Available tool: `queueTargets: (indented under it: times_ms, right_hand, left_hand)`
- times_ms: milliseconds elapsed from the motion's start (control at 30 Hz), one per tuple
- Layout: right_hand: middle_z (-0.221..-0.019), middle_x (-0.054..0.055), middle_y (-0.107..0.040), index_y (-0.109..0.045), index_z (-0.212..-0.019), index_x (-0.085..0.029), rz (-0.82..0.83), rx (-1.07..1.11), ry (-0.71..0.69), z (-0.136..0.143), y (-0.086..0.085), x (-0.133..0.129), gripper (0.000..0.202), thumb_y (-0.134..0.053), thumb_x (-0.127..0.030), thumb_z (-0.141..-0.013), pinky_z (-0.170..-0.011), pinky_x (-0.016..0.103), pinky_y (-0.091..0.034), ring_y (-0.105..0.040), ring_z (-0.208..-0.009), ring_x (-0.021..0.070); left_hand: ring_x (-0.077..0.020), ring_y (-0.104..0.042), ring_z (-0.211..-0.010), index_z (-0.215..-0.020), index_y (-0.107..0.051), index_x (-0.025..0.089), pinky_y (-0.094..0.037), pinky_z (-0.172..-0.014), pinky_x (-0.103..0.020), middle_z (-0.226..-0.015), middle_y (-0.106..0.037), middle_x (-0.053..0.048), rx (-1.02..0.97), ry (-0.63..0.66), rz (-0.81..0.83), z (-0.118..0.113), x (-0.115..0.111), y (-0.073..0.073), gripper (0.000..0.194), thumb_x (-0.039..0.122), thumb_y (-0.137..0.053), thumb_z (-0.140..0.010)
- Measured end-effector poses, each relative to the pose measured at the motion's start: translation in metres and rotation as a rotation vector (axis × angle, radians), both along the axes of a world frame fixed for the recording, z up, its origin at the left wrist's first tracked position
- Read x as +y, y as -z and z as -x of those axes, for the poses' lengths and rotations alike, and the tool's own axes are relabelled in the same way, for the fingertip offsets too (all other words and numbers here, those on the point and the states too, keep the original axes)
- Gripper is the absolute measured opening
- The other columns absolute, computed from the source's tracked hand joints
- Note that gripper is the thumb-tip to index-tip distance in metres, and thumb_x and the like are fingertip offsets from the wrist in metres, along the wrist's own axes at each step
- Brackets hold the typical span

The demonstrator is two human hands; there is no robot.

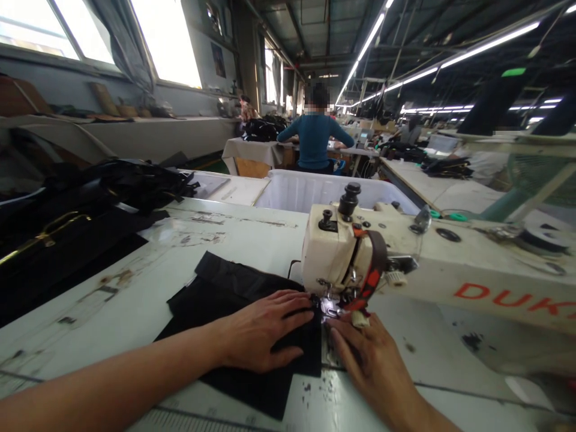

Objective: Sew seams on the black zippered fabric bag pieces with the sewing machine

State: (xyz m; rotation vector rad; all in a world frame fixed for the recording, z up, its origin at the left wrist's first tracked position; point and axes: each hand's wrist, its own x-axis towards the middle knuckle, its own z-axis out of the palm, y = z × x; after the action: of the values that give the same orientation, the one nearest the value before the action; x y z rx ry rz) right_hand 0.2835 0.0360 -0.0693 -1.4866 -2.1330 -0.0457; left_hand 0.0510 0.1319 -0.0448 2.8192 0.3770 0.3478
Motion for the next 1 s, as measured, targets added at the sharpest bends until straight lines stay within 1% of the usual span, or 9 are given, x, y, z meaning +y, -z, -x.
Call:
queueTargets:
  times_ms: [133,267,367,467,600,800,900,1000]
  right_hand:
    - [-0.085,0.007,-0.065,-0.07,-0.101,-0.022,-0.03,0.033,-0.031,0.0,-0.002,-0.002,0.022,-0.049,-0.021,-0.093,-0.076,0.037,-0.047,-0.06,-0.081,0.0209]
    - [-0.084,0.005,-0.066,-0.068,-0.102,-0.02,-0.057,0.018,-0.116,0.003,-0.008,-0.004,0.021,-0.05,-0.019,-0.093,-0.08,0.04,-0.045,-0.059,-0.078,0.02]
    - [-0.09,0.005,-0.067,-0.066,-0.108,-0.02,-0.054,-0.016,-0.21,0.004,-0.012,-0.007,0.022,-0.049,-0.019,-0.093,-0.083,0.04,-0.045,-0.059,-0.083,0.0208]
    - [-0.093,0.005,-0.067,-0.065,-0.109,-0.02,-0.043,-0.061,-0.253,0.006,-0.012,-0.009,0.021,-0.052,-0.02,-0.092,-0.084,0.04,-0.045,-0.058,-0.087,0.0219]
    - [-0.094,0.004,-0.067,-0.065,-0.109,-0.02,-0.045,-0.09,-0.254,0.006,-0.008,-0.008,0.021,-0.053,-0.02,-0.091,-0.084,0.04,-0.047,-0.059,-0.088,0.0222]
    - [-0.105,0.004,-0.068,-0.065,-0.111,-0.022,-0.156,-0.125,-0.215,0.007,0.003,-0.001,0.024,-0.049,-0.023,-0.093,-0.085,0.042,-0.048,-0.06,-0.095,0.0255]
    - [-0.11,0.004,-0.067,-0.065,-0.113,-0.023,-0.133,-0.142,-0.192,0.006,0.004,-0.001,0.025,-0.049,-0.024,-0.094,-0.085,0.043,-0.049,-0.06,-0.098,0.0266]
    - [-0.111,0.006,-0.066,-0.063,-0.117,-0.023,-0.046,-0.135,-0.174,0.005,0.001,-0.002,0.027,-0.051,-0.024,-0.093,-0.088,0.045,-0.047,-0.058,-0.1,0.0269]
  left_hand:
    - [-0.0291,-0.046,-0.128,-0.131,-0.048,0.009,-0.037,-0.11,-0.044,-0.134,-0.052,-0.018,-0.033,0.039,-0.028,0.0,-0.003,0.003,0.048,0.032,-0.056,-0.089]
    - [-0.0266,-0.048,-0.126,-0.129,-0.051,0.012,-0.037,-0.11,-0.043,-0.128,-0.056,-0.017,-0.028,0.07,-0.024,0.001,-0.006,0.004,0.04,0.027,-0.053,-0.092]
    - [-0.0261,-0.047,-0.126,-0.128,-0.054,0.015,-0.034,-0.112,-0.043,-0.129,-0.055,-0.016,-0.025,0.066,-0.012,0.0,-0.009,0.002,0.038,0.025,-0.053,-0.091]
    - [-0.0261,-0.048,-0.126,-0.129,-0.053,0.015,-0.033,-0.113,-0.044,-0.13,-0.055,-0.016,-0.039,0.049,0.025,0.0,-0.013,-0.001,0.042,0.026,-0.056,-0.089]
    - [-0.0283,-0.05,-0.125,-0.132,-0.051,0.014,-0.032,-0.113,-0.047,-0.131,-0.056,-0.016,-0.062,0.049,0.068,0.001,-0.013,0.0,0.054,0.036,-0.064,-0.084]
    - [-0.0279,-0.053,-0.122,-0.132,-0.052,0.017,-0.032,-0.112,-0.047,-0.128,-0.059,-0.015,-0.127,0.085,0.067,0.003,0.001,0.003,0.063,0.048,-0.067,-0.08]
    - [-0.0283,-0.054,-0.121,-0.133,-0.05,0.017,-0.032,-0.112,-0.048,-0.128,-0.059,-0.015,-0.127,0.083,0.051,0.002,0.005,0.001,0.066,0.05,-0.068,-0.078]
    - [-0.03,-0.051,-0.122,-0.132,-0.051,0.016,-0.035,-0.11,-0.05,-0.124,-0.061,-0.015,-0.13,0.058,0.018,0.0,0.002,-0.001,0.063,0.045,-0.069,-0.079]
